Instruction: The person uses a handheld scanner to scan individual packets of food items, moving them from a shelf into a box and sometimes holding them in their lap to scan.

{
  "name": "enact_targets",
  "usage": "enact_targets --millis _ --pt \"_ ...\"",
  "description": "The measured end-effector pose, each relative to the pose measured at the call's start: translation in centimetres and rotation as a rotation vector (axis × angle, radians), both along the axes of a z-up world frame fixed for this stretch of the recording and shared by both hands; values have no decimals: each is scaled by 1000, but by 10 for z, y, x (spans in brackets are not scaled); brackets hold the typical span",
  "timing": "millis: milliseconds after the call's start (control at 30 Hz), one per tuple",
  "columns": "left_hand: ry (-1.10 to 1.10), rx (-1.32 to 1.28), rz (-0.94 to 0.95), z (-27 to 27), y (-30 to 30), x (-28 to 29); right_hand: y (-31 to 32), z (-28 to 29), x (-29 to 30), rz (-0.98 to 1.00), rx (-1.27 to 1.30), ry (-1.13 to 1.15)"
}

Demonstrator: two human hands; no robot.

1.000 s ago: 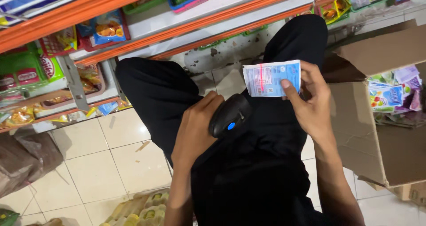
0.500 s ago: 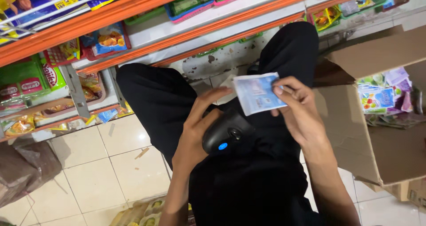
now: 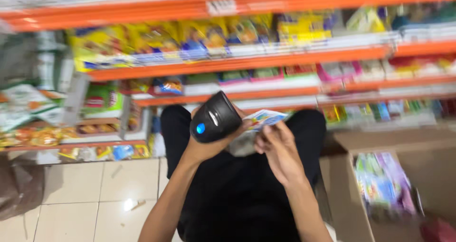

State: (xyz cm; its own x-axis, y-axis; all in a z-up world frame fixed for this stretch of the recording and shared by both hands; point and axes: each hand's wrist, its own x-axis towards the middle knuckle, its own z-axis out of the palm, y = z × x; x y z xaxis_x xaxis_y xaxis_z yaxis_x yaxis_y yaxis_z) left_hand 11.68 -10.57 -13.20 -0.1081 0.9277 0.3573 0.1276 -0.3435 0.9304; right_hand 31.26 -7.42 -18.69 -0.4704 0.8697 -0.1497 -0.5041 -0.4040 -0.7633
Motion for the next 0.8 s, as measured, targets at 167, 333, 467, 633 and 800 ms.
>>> enact_targets --millis 167,333,467,633,800 --pt "271 452 88 80 22 -35 45 80 -23 -303 464 -20" --pt "451 534 347 123 49 -63 117 162 -44 -427 965 -140" --pt "850 559 465 128 65 -90 156 200 -99 -368 1252 -170" --pt "1013 604 530 124 87 -108 180 223 -142 -396 1544 -627" --pt "1174 459 498 128 100 -114 195 230 -160 -362 1624 -662"
